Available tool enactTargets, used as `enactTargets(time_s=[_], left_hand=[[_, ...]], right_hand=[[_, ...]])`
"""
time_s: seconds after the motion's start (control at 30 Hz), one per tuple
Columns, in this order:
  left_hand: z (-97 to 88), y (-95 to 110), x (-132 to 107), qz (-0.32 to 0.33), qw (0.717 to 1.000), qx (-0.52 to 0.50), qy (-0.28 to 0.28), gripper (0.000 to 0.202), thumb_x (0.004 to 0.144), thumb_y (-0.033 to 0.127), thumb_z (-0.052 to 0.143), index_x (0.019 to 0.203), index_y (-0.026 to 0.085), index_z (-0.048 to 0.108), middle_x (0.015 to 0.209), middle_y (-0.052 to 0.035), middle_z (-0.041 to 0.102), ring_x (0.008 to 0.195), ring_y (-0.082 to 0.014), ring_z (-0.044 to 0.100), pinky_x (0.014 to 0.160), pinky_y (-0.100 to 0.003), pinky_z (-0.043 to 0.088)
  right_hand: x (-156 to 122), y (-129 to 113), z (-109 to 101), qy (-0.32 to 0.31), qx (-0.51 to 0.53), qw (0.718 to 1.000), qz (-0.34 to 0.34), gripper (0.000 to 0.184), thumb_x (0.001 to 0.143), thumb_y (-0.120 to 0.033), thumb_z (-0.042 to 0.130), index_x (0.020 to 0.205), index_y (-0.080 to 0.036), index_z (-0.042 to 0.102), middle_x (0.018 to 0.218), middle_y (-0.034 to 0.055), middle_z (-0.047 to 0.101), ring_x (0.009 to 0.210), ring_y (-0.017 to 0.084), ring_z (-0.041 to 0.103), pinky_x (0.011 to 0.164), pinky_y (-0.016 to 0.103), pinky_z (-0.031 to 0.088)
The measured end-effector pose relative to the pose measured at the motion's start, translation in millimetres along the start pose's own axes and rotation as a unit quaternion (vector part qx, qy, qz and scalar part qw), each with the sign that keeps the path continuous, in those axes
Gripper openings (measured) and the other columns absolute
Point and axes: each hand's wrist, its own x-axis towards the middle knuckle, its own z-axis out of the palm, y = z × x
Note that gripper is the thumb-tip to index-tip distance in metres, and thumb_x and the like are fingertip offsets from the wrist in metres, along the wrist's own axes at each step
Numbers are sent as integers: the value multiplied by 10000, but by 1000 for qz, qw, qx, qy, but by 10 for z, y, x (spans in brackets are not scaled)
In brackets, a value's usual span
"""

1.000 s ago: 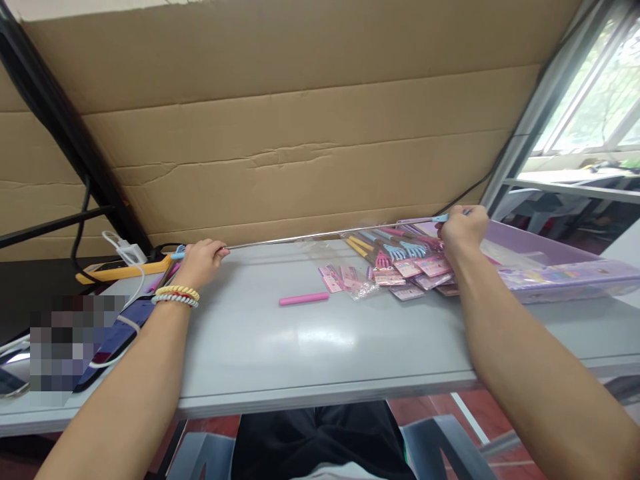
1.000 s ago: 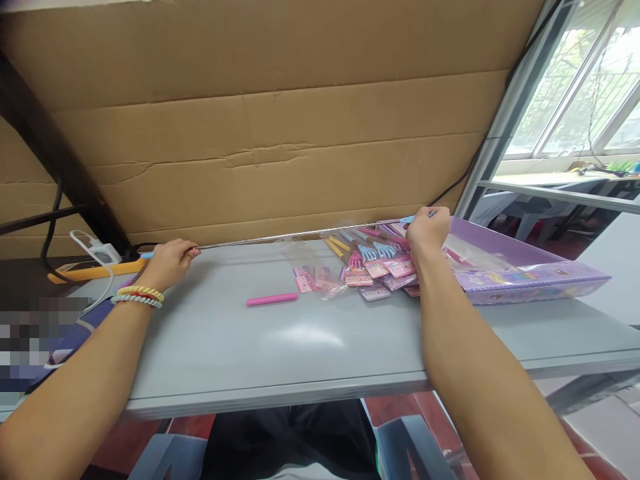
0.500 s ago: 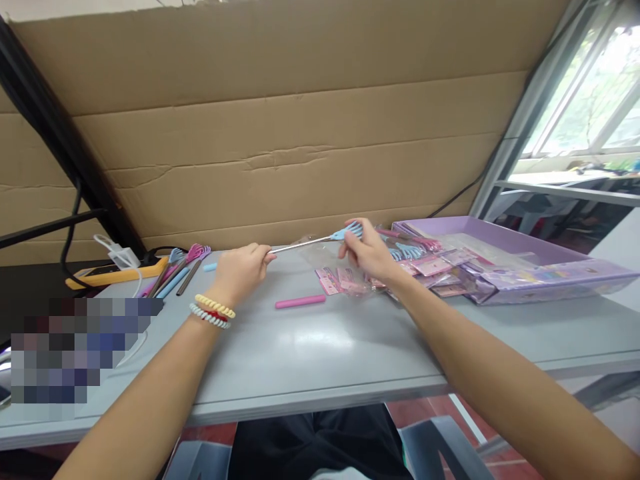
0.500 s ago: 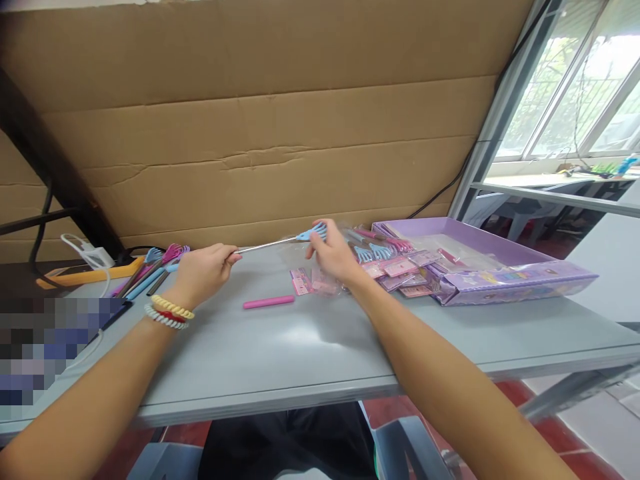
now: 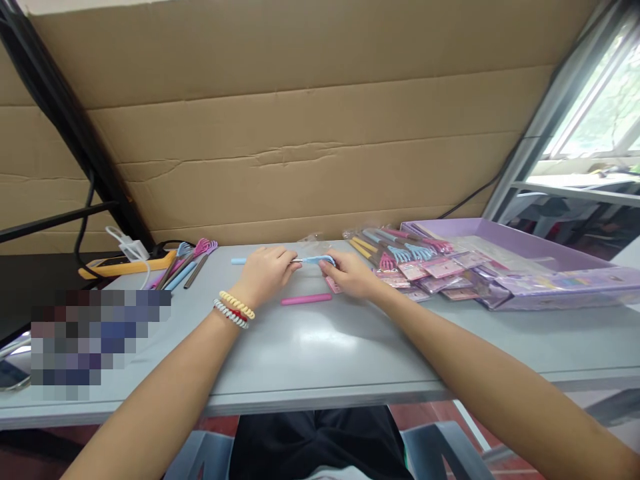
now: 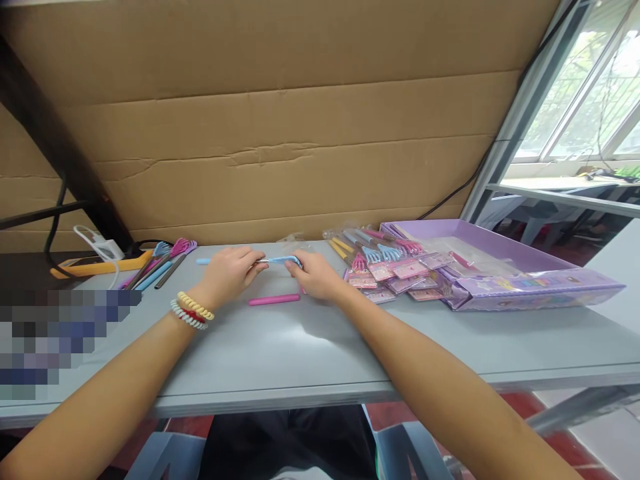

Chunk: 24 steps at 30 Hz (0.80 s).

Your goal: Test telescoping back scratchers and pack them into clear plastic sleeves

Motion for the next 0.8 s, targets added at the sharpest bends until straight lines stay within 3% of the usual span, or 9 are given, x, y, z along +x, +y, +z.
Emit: enactTargets(time_s=[0.17,0.33,0.43,0.5,0.6,0.8], left_hand=[[10,-11,-12,16,1000,-24,0,230,907,296,403,956,188,599,829,-58,651,786,-184,589,680,-323,346],[33,57,-8,27,999,-23,-3,322,928,336,327,894,195,615,755,-55,633,710,-173,568,641,-317,321],[15,34,18,24,1000,-15,1,320,925,326,330,864,191,614,758,-61,632,730,-183,564,662,-330,315],[-12,-62,30,-8,1000,0,12,307,918,314,338,877,192,616,809,-74,642,796,-201,564,721,-352,317],[-42,-329,3,-98,993,32,48,299,906,306,339,927,208,621,919,-89,640,917,-233,539,809,-389,301],[23,-927,-225,-234,967,71,67,328,883,297,315,967,231,626,987,-96,602,997,-256,496,876,-419,258]], right_hand=[[-10,20,-52,-5,-40,999,-11,402,910,-448,378,693,-132,499,587,10,476,546,96,415,528,191,274],[-37,-30,-32,-17,63,998,12,477,905,-565,385,780,-128,530,613,12,505,502,88,433,484,181,314],[1,-38,-84,0,96,994,48,560,880,-628,379,709,-120,541,548,16,481,453,84,423,443,179,311],[47,-7,-199,52,112,990,68,574,847,-651,429,673,-114,539,574,36,515,458,84,442,440,176,322],[100,94,-486,180,160,964,110,531,822,-623,522,689,-109,530,623,49,549,437,69,431,420,167,320],[17,336,-1124,440,171,848,242,311,925,-319,506,699,-106,482,572,24,507,369,61,356,364,166,262]])
